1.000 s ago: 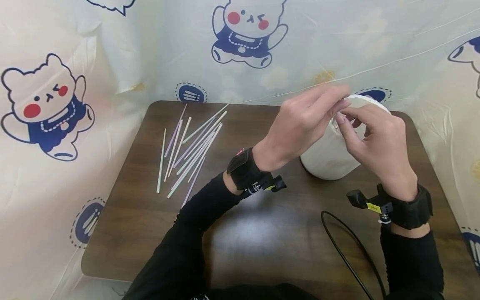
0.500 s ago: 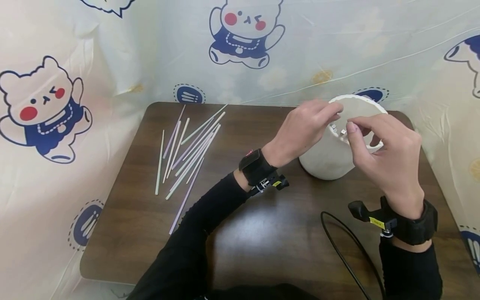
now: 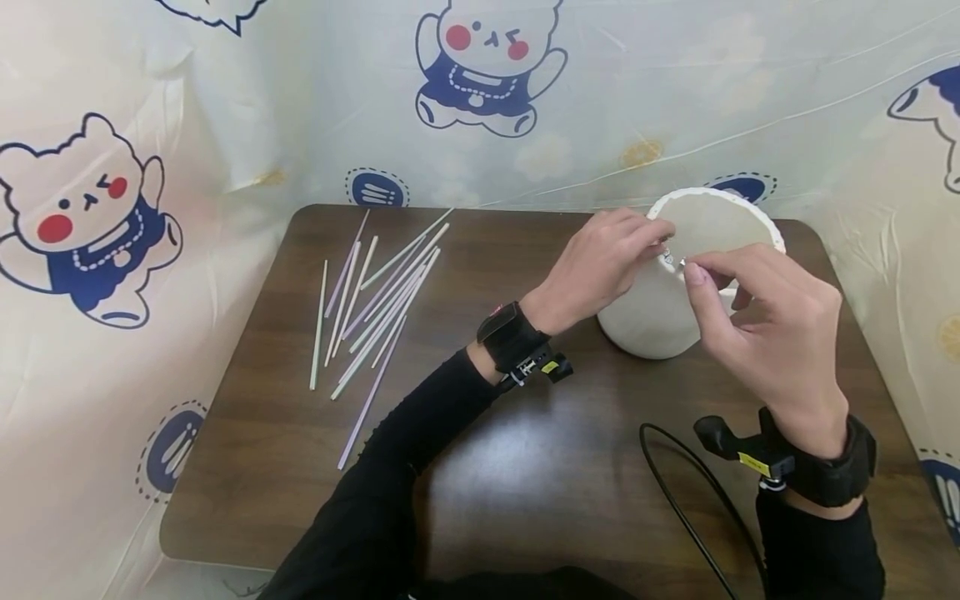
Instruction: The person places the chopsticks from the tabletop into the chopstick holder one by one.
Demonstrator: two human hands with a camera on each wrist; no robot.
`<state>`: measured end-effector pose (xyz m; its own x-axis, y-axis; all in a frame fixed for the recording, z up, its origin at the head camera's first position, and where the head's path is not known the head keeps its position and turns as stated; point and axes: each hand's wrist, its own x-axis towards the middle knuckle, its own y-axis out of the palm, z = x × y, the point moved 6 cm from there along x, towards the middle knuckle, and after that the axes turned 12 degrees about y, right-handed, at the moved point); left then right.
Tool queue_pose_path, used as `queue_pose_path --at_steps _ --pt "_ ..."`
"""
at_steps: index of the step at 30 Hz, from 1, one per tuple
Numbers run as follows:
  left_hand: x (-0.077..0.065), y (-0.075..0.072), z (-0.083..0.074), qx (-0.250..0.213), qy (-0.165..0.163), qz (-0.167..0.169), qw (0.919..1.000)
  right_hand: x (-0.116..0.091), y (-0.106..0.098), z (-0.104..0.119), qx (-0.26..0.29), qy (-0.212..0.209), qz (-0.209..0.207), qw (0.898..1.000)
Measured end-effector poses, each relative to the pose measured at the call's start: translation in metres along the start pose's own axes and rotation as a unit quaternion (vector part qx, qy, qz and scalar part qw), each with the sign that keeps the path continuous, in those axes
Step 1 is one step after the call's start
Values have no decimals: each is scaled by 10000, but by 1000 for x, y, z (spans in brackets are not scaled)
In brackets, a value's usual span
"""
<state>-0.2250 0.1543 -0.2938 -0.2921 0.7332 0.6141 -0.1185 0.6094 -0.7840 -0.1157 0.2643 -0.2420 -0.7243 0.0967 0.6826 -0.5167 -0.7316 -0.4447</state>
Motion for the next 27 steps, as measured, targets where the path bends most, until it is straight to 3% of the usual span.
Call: queue_pose_path --at_steps 5,10,13,16,18,20,24,27 --pt "-21 -9 8 -64 -289 -363 9989 -2 6 5 26 -140 108 9998" --pt "-60 -18 28 180 -857 -425 9953 -7 18 8 -75 -450 399 9982" --pt "-92 -22 49 184 -1473 -211 9887 -12 28 9 -138 -654 719 9952" --pt "-131 -32 72 255 -2306 128 9726 -17 39 9 -201 -846 989 9913" --pt "-158 -45 84 388 -2923 438 9545 -21 48 10 -185 -979 1106 9889" --pt "-188 -61 89 514 -3544 874 9296 -25 57 10 -199 -1085 1250 9860" --pt "-250 -86 77 485 -4500 2125 8661 -34 70 10 -228 -1137 1521 9815" --pt "-292 -92 58 192 -5016 2956 8128 -38 75 8 -191 -1079 1683 9796"
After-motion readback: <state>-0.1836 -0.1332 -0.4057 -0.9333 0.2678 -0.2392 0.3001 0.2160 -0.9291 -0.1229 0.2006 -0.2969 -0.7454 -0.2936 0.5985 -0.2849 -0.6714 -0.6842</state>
